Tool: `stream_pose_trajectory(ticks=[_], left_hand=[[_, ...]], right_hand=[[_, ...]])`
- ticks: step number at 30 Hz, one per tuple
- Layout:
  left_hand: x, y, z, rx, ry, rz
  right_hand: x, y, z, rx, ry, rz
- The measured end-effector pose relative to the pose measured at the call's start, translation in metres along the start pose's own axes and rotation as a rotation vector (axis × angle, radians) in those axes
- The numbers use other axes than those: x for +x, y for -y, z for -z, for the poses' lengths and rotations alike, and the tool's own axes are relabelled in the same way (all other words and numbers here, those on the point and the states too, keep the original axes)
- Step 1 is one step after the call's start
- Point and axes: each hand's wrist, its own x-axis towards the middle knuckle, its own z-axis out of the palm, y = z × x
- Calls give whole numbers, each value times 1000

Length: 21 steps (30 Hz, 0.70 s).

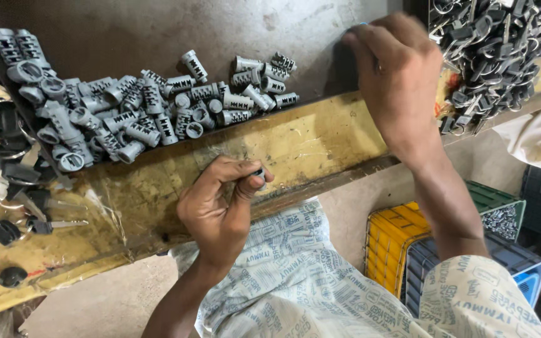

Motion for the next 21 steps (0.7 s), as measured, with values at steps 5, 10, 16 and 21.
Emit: stream_pose_trajectory(ticks=[5,10,16,21], left_hand=[[1,0,1,13,4,2],[-1,2,-1,24,-1,30],[-1,5,-7,33,25,-57],[-4,-2,-22,24,131,-105]], right_hand=[[2,-2,26,16,-19,-3],[-1,-20,22,-59,48,118],[1,9,29,-72,217,-19],[-55,84,49,481,131,-34]])
